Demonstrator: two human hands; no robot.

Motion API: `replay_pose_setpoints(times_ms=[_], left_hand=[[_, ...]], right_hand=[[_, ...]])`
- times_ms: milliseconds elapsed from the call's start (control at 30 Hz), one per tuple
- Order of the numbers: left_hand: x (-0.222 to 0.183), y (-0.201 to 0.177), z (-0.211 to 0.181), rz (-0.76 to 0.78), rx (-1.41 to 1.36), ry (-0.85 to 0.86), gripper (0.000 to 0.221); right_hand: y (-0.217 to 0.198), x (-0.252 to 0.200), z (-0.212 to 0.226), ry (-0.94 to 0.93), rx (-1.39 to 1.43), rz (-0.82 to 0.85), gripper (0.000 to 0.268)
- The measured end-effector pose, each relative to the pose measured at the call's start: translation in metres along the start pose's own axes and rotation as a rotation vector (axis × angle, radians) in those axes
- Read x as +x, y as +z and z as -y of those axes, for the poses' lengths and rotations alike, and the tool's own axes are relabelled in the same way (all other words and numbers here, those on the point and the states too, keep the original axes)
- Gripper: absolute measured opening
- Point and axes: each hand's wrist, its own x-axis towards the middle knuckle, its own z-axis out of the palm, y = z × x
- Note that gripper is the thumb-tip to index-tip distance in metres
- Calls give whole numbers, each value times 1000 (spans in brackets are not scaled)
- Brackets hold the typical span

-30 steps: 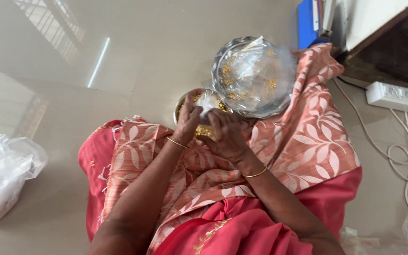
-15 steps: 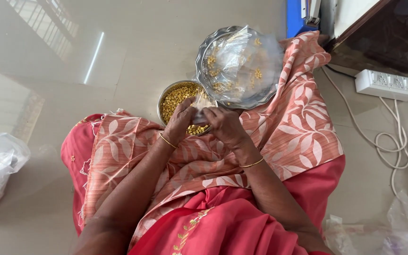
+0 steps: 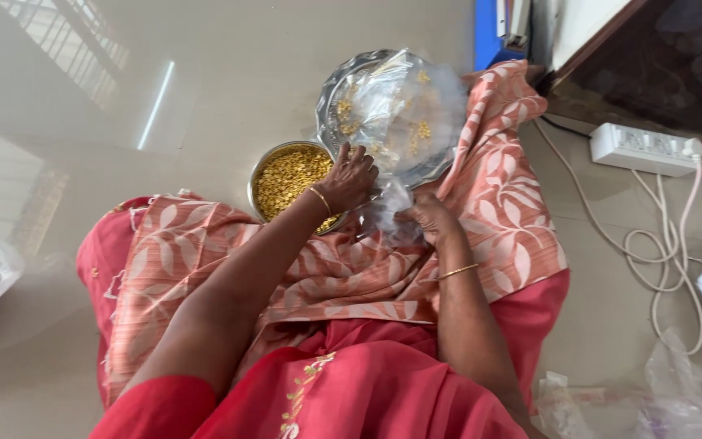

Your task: The person sits on the floor and fills small clear plastic bags with gold-colored beads from a steel bowl, then ties each bag closed and places it on a tray holding other filled bags. They repeat this bagging cycle throughout the episode.

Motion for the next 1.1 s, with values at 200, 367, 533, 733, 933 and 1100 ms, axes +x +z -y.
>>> replay_pose_setpoints(times_ms=[200,367,533,733,933,1100], left_hand=[[36,62,25,218,163,228,23],[46,37,42,107,23,201,28],[62,19,63,72,-95,122,28],[67,3,49,119,-173,77,26],[46,4,28,252,-241,-18,34],[32,19,17,172,-271,-37,29]], right_hand=[[-21,24,-13,-52,-256,45,31],[-9,14,14,76,-80,-74,40],[-10,35,18,52,-151,-305,40],[-17,60,13,-25,-157,-240,45],[-24,103,-16,-500,-19,-248,66],[4,61,17,-440,208,-408,48]])
